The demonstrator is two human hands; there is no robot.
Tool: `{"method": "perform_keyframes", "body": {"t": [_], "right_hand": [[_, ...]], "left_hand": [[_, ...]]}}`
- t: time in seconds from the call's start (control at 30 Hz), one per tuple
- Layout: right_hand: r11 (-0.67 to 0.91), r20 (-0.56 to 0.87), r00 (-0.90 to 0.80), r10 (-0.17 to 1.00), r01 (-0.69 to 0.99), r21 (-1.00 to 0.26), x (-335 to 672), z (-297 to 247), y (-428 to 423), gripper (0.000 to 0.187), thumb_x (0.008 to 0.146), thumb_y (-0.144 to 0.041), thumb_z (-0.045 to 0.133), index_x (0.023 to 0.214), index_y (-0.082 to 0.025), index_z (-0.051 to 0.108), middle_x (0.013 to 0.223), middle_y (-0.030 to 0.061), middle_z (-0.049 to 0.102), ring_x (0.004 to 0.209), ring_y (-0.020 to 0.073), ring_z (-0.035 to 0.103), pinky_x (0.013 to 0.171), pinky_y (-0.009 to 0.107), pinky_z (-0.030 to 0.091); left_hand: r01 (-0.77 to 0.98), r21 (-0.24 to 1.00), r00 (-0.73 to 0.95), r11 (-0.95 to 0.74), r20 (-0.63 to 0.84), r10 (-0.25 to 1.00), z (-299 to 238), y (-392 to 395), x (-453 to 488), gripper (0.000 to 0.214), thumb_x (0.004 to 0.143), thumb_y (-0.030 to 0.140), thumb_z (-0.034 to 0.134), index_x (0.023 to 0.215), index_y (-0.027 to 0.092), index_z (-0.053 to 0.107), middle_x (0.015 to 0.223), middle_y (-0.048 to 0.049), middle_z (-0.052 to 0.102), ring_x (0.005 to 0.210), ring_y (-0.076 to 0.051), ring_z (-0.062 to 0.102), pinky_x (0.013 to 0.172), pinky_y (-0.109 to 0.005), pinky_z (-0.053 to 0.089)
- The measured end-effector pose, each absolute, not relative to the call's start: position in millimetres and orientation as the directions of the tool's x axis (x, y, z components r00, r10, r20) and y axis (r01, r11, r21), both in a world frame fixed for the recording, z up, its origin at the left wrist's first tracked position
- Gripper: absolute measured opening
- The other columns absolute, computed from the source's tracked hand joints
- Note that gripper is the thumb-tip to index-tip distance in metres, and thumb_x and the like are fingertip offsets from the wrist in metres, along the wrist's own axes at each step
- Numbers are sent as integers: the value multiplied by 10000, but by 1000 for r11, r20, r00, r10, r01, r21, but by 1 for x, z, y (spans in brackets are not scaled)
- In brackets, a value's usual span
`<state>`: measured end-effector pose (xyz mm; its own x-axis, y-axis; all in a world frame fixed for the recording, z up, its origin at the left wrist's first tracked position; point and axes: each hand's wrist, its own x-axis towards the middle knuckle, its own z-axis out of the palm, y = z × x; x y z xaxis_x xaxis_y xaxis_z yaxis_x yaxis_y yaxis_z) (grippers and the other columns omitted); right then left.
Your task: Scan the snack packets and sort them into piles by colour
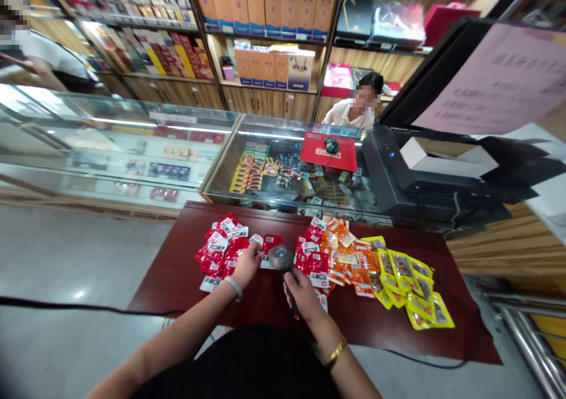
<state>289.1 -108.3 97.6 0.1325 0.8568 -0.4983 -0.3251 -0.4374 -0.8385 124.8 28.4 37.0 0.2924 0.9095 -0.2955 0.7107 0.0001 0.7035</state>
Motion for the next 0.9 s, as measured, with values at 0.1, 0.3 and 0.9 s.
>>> {"method": "perform_keyframes", "body": {"t": [0.1, 0.3, 0.9], "right_hand": [[-445, -479, 64, 875, -281, -850, 273, 97, -92, 492, 770, -683, 636, 797, -210, 505, 532, -99, 473, 367, 59, 396, 341, 171, 326], [-474, -470, -73, 880, -199, -858, 245, 89, -80, 457, 824, -652, 596, 860, -201, 528, 556, -94, 483, 370, 58, 402, 348, 176, 342], [-523, -555, 37, 831, -287, -803, 234, 88, -86, 535, 764, -716, 615, 869, -194, 567, 590, -33, 600, 443, 122, 561, 344, 185, 359]], "left_hand": [[708, 705, 265, 29, -303, 915, 40, 19, 97, 111, 849, 142, 515, 927, 199, 568, 845, -36, 673, 780, -165, 628, 706, -241, 416], [649, 749, 136, 137, -291, 947, 36, 19, 47, 56, 847, 199, 518, 886, 206, 557, 813, -15, 660, 734, -149, 605, 673, -234, 403], [373, 926, 251, 55, -158, 955, 104, 36, 51, 306, 846, 492, 583, 786, 198, 526, 741, 5, 565, 688, -141, 529, 660, -259, 431]]}}
